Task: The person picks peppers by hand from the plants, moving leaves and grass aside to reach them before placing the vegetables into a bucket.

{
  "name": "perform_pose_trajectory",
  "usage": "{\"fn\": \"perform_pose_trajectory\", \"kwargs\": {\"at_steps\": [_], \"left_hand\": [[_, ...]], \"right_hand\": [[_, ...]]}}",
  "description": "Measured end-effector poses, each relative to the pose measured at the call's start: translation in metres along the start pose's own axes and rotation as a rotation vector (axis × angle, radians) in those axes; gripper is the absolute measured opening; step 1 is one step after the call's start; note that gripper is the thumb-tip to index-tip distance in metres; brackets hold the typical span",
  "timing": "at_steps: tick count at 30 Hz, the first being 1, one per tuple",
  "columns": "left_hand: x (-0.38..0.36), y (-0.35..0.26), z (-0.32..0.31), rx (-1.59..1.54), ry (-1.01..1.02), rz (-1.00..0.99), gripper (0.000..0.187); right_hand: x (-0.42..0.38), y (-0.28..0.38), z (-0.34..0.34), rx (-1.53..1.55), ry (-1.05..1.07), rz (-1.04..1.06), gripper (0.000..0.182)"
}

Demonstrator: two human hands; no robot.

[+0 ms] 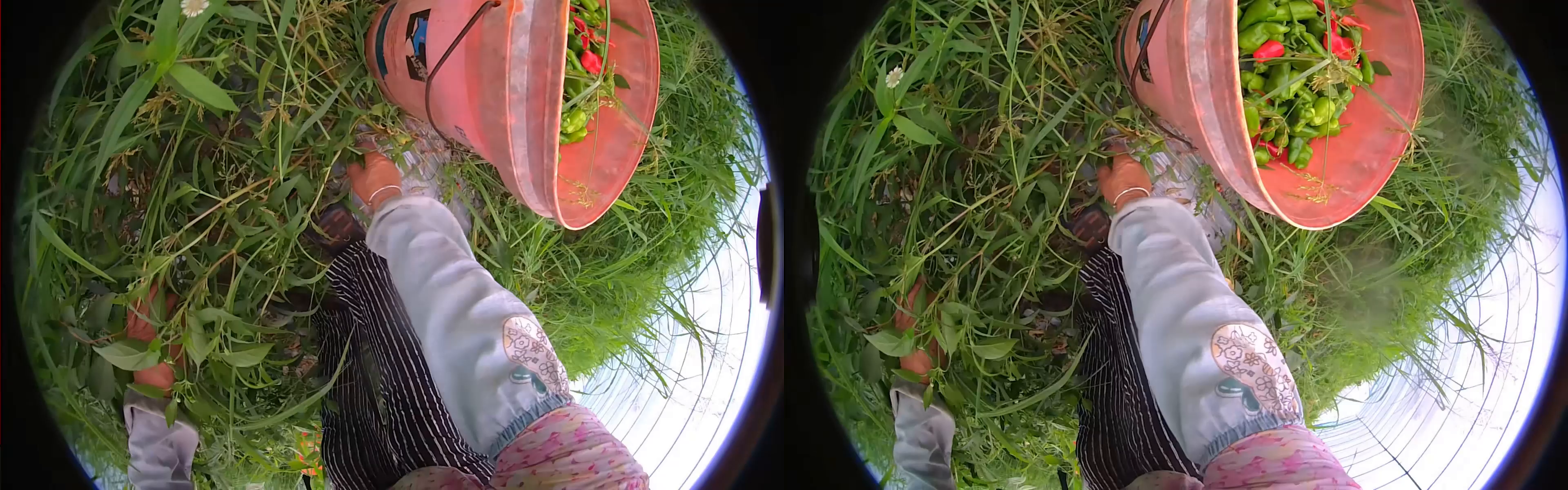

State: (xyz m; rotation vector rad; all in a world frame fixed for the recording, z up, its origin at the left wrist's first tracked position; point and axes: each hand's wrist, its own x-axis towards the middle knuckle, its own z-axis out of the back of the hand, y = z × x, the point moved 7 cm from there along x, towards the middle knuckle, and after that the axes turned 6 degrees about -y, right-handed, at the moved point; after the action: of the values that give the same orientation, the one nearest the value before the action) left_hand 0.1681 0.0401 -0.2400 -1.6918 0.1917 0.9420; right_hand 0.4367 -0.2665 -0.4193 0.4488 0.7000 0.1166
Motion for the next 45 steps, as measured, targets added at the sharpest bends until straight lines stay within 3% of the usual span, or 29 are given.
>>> {"fn": "perform_pose_trajectory", "kwargs": {"at_steps": [1, 2, 6, 10, 13, 14, 16, 17, 18, 20, 21, 22, 24, 27, 29, 31, 33, 36, 37, 39, 40, 43, 45], "left_hand": [[0.001, -0.003, 0.003, -0.042, 0.011, -0.007, 0.047], [0.0, -0.006, 0.006, -0.09, 0.022, -0.011, 0.047], [0.007, -0.018, 0.018, -0.413, 0.164, -0.033, 0.049], [0.02, -0.023, 0.04, -0.725, 0.352, -0.04, 0.049], [0.018, -0.025, 0.064, -0.177, -0.028, -0.046, 0.037], [0.017, -0.044, 0.054, 0.399, -0.085, -0.179, 0.033], [0.01, -0.12, -0.022, 1.314, -0.189, -0.721, 0.024], [0.01, -0.117, -0.016, 1.321, -0.162, -0.722, 0.025], [0.012, -0.104, -0.002, 1.327, -0.148, -0.728, 0.027], [0.006, -0.074, 0.025, 1.407, -0.148, -0.837, 0.027], [0.008, -0.071, 0.033, 1.228, -0.208, -0.61, 0.027], [0.01, -0.063, 0.036, 1.039, -0.259, -0.389, 0.027], [-0.005, -0.105, -0.031, 1.482, -0.06, -0.627, 0.033], [-0.014, -0.09, -0.028, 1.532, 0.048, -0.636, 0.041], [-0.013, -0.069, -0.014, 1.201, 0.021, -0.315, 0.04], [-0.016, -0.066, -0.017, 0.953, -0.055, -0.227, 0.037], [-0.026, -0.054, -0.017, 0.889, -0.107, -0.153, 0.036], [-0.031, -0.044, -0.016, 0.921, -0.181, -0.082, 0.037], [-0.032, -0.055, -0.028, 1.122, -0.115, -0.242, 0.037], [-0.043, -0.07, -0.058, 1.515, 0.041, -0.559, 0.037], [-0.039, -0.066, -0.052, 1.468, -0.092, -0.274, 0.039], [-0.043, -0.061, -0.043, 1.35, -0.062, -0.242, 0.025], [-0.037, -0.057, -0.031, 0.98, -0.137, -0.103, 0.032]], "right_hand": [[-0.003, -0.009, 0.004, 0.175, -0.021, -0.042, 0.037], [-0.014, -0.011, 0.009, 0.374, 0.101, -0.213, 0.034], [-0.072, -0.025, 0.063, 0.732, 0.235, -0.402, 0.027], [-0.145, 0.011, 0.117, 1.044, 0.454, -0.502, 0.027], [-0.175, 0.055, 0.168, 1.265, 0.539, -0.373, 0.029], [-0.177, 0.067, 0.187, 1.343, 0.563, -0.315, 0.03], [-0.173, 0.088, 0.227, 1.747, 0.516, -0.098, 0.034], [-0.169, 0.089, 0.245, 1.957, 0.386, -0.166, 0.038], [-0.161, 0.1, 0.264, 2.137, 0.428, 0.007, 0.046], [-0.151, 0.101, 0.283, 2.281, 0.239, -0.155, 0.056], [-0.148, 0.099, 0.286, 2.323, 0.109, -0.261, 0.058], [-0.148, 0.096, 0.283, 2.304, 0.069, -0.329, 0.056], [-0.152, 0.085, 0.273, 2.258, -0.006, -0.458, 0.052], [-0.18, 0.086, 0.247, 1.958, 0.317, -0.136, 0.042], [-0.214, 0.086, 0.211, 1.293, 0.301, -0.375, 0.03], [-0.261, 0.088, 0.172, 1.102, 0.405, -0.413, 0.025], [-0.307, 0.101, 0.158, 0.664, 0.465, -0.018, 0.027], [-0.355, 0.127, 0.154, 0.321, 0.516, 0.311, 0.027], [-0.364, 0.134, 0.155, 0.237, 0.475, 0.451, 0.028], [-0.366, 0.141, 0.159, 0.196, 0.437, 0.51, 0.026], [-0.363, 0.142, 0.159, 0.169, 0.426, 0.52, 0.026], [-0.349, 0.137, 0.159, 0.167, 0.317, 0.504, 0.028], [-0.349, 0.134, 0.156, 0.147, 0.388, 0.506, 0.03]]}}
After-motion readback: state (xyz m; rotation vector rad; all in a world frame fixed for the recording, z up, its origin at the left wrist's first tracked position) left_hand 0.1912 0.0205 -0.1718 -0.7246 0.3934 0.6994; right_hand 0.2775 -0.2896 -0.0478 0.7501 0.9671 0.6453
